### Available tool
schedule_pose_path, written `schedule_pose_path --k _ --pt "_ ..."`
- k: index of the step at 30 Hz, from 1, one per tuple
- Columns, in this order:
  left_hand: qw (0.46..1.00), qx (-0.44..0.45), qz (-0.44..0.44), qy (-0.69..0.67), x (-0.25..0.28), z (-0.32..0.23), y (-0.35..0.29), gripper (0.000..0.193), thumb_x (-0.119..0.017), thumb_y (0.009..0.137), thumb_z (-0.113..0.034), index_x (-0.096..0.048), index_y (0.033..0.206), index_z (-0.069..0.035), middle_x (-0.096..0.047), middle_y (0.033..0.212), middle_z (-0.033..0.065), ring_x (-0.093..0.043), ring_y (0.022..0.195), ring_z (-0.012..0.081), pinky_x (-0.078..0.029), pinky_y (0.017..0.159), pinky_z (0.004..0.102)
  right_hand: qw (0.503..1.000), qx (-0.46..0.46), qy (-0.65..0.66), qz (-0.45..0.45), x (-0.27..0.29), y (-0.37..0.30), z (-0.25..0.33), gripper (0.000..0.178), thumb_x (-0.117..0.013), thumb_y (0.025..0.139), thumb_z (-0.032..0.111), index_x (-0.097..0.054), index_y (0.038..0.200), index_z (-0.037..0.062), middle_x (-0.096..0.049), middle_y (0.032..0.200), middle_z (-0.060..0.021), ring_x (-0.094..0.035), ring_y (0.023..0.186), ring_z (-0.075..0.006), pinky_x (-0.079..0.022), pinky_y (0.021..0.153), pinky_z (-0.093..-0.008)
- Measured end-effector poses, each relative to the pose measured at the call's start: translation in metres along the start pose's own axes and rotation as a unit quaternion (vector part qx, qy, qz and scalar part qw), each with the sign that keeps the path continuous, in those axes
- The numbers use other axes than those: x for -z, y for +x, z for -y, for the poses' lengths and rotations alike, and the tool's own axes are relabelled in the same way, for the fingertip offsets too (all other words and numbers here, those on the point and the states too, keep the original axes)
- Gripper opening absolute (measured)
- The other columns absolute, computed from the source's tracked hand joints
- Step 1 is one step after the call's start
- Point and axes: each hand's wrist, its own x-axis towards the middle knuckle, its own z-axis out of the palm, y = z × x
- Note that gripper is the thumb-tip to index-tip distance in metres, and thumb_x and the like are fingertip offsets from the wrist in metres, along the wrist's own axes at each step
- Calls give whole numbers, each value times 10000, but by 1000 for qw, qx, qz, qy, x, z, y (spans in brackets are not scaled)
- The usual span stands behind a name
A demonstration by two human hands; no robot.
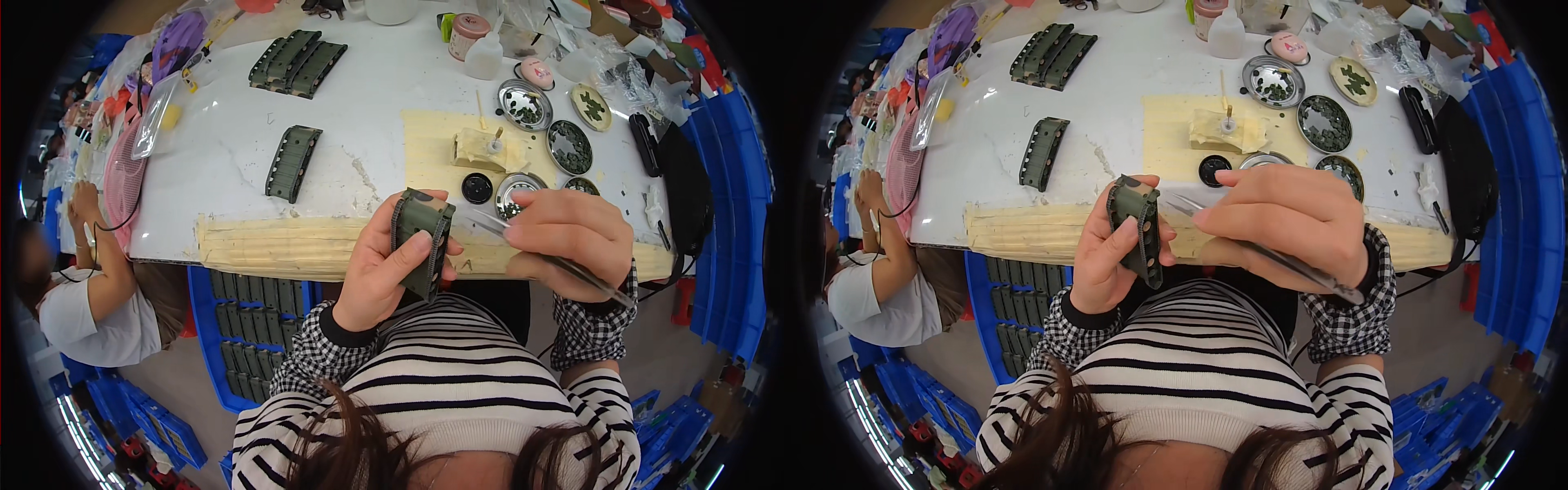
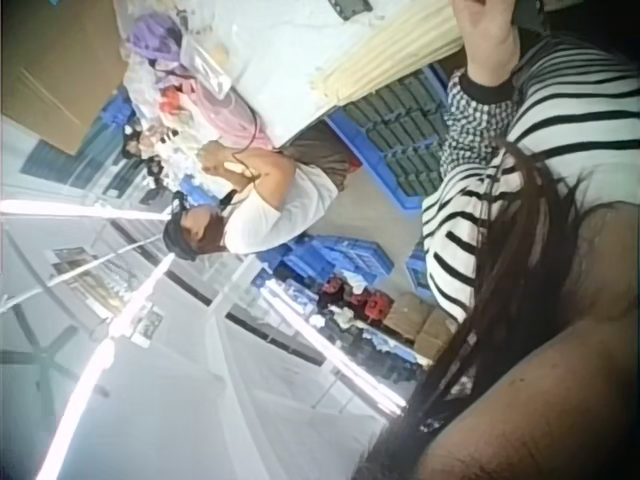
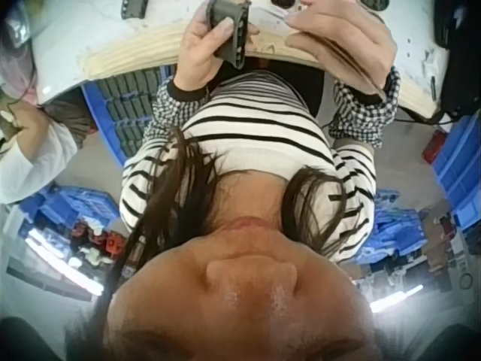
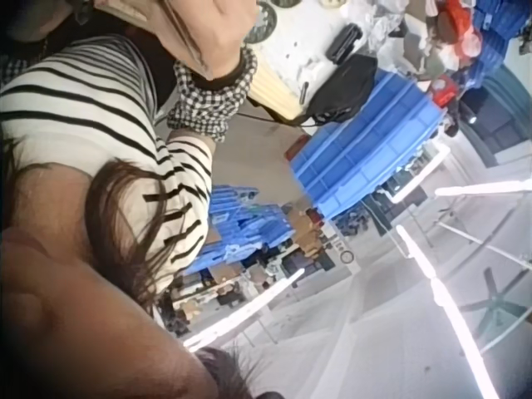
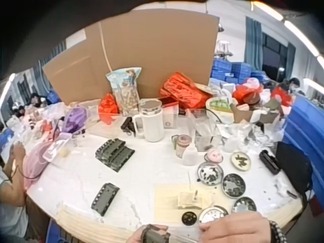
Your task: Applying a liquid to green plastic toy tank treads using a thin brush applicator.
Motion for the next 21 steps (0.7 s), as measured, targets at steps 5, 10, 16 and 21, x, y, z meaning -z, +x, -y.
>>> schedule_pose_path --k 5,10,16,21 --pt "982 -120 -23 147 4 7 1 434 -581 958 -167 -401 1317 -3 -669 1009 161 -667 858 214 -540 806 339 980 -136 -109 -99 0 -1 -11 142 -705 787 15 -674 926 16 -611 781 -116 -606 715 -237 -516 704 -336" --pt "963 -167 3 213 16 15 6 404 -609 943 -147 -437 1276 1 -679 1047 182 -670 939 221 -533 854 344 954 -120 -255 -100 -19 3 -49 168 -698 789 29 -669 954 26 -640 857 -107 -592 850 -274 -482 729 -348" --pt "950 -181 9 254 20 17 6 383 -609 939 -113 -453 1267 8 -681 1044 181 -668 949 220 -531 866 349 954 -124 -261 -80 -27 5 -62 166 -739 739 59 -670 888 35 -633 796 -94 -592 813 -266 -487 707 -349" --pt "944 -165 11 287 12 10 6 386 -620 917 -47 -504 1280 7 -685 1035 133 -650 949 164 -506 865 286 957 -113 -226 -140 -17 8 -43 117 -731 760 31 -666 858 23 -631 770 -85 -594 784 -248 -487 715 -333"
